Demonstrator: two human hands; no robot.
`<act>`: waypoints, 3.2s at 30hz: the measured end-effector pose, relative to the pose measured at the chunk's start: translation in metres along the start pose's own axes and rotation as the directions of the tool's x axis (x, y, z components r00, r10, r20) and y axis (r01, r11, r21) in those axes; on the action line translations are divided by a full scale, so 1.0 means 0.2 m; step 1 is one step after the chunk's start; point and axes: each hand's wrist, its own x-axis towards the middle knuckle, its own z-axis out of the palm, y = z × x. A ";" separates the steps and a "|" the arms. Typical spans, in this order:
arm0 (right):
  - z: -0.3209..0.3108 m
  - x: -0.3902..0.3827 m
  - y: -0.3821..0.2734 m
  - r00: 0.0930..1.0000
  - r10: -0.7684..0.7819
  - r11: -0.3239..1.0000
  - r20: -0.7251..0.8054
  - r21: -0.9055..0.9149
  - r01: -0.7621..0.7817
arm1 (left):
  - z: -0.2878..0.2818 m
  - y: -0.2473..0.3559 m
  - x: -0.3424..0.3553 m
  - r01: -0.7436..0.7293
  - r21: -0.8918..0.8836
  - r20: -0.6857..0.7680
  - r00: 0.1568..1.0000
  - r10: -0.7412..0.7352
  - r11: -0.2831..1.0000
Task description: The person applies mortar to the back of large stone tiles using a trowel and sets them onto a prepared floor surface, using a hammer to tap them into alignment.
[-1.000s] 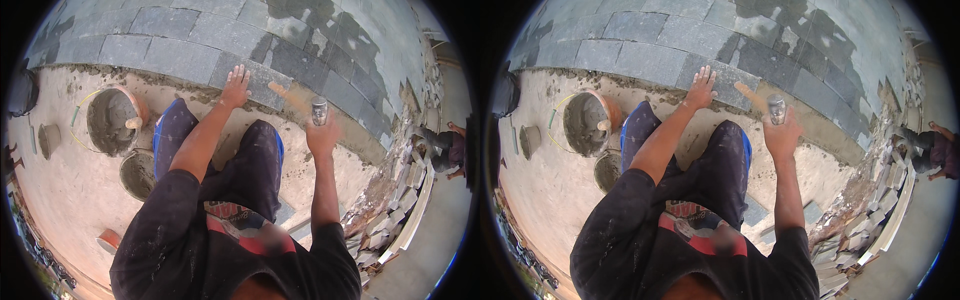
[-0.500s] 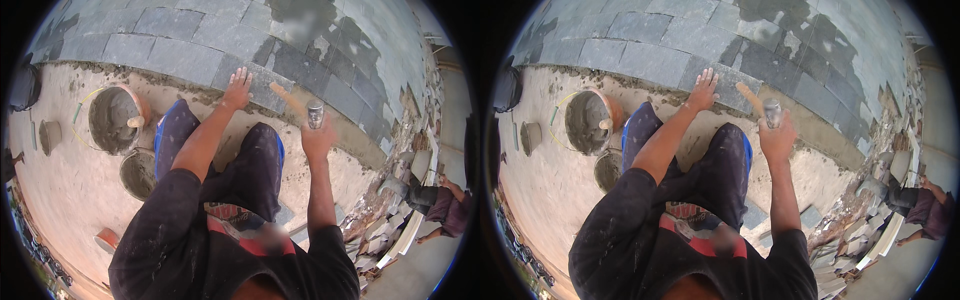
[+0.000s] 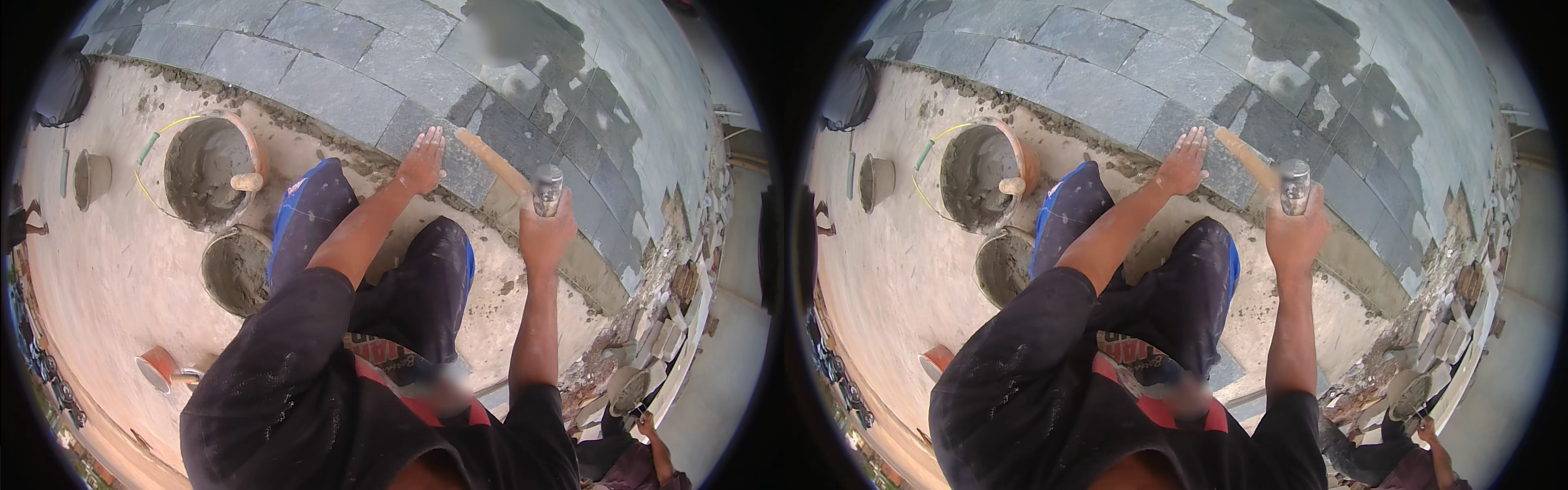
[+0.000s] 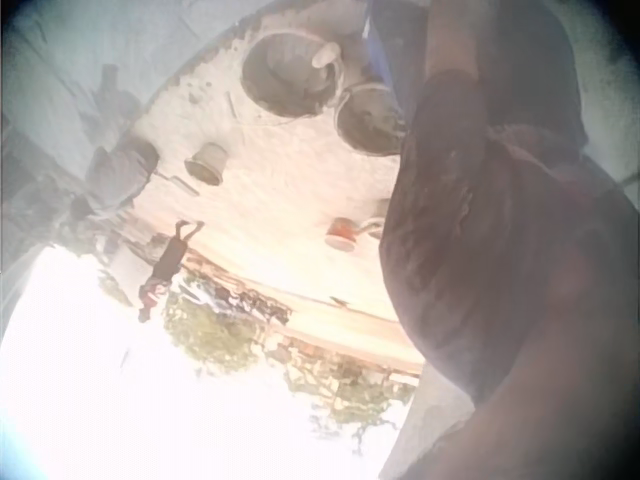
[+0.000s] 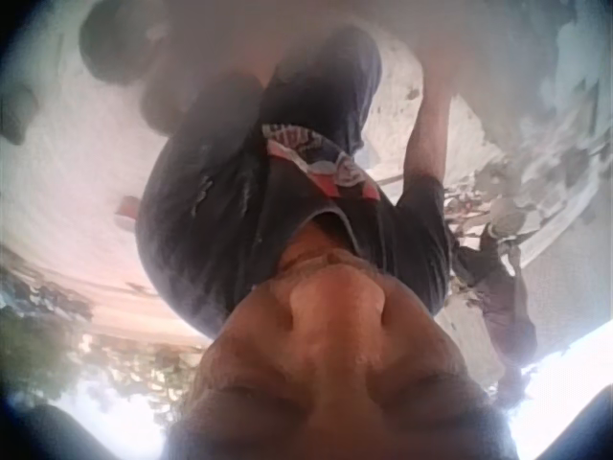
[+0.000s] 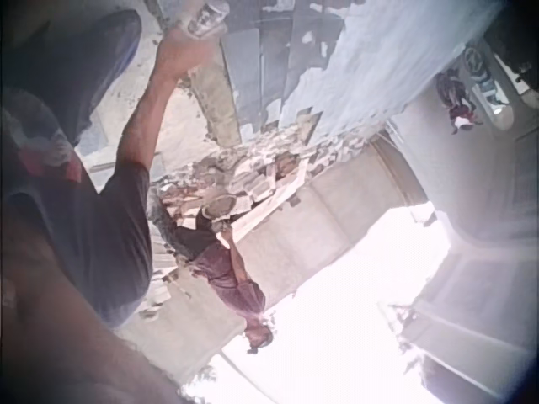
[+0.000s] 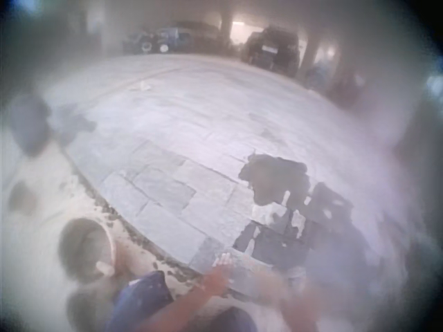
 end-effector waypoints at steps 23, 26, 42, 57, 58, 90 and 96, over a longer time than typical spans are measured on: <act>0.43 -0.05 -0.18 0.957 -0.195 0.980 0.213 0.074 0.184 | -0.01 0.00 0.00 0.001 -0.240 0.013 1.000 0.003 0.971; 0.46 -0.03 -0.15 0.960 -0.200 0.978 0.198 0.090 0.186 | 0.00 -0.01 0.02 0.013 -0.220 0.062 0.998 0.000 0.975; 0.06 0.07 -0.06 1.000 0.008 1.000 -0.013 -0.026 -0.008 | -0.10 -0.11 0.18 0.063 -0.053 0.189 0.981 -0.052 0.997; 0.16 -0.22 0.31 0.997 -0.068 0.995 -0.031 -0.082 0.066 | -0.10 -0.13 0.24 0.088 -0.024 0.250 0.965 -0.080 0.996; 0.14 -0.23 0.30 0.999 -0.031 0.996 -0.027 -0.081 0.029 | -0.10 -0.13 0.24 0.095 -0.025 0.253 0.964 -0.085 0.995; 0.16 -0.14 0.23 0.996 0.083 0.997 -0.034 0.012 -0.083 | -0.10 -0.14 0.25 0.104 -0.036 0.270 0.959 -0.091 0.994; 0.21 -0.13 0.31 0.998 -0.027 0.999 -0.063 -0.044 0.024 | -0.09 -0.14 0.25 0.095 -0.071 0.229 0.970 -0.076 0.993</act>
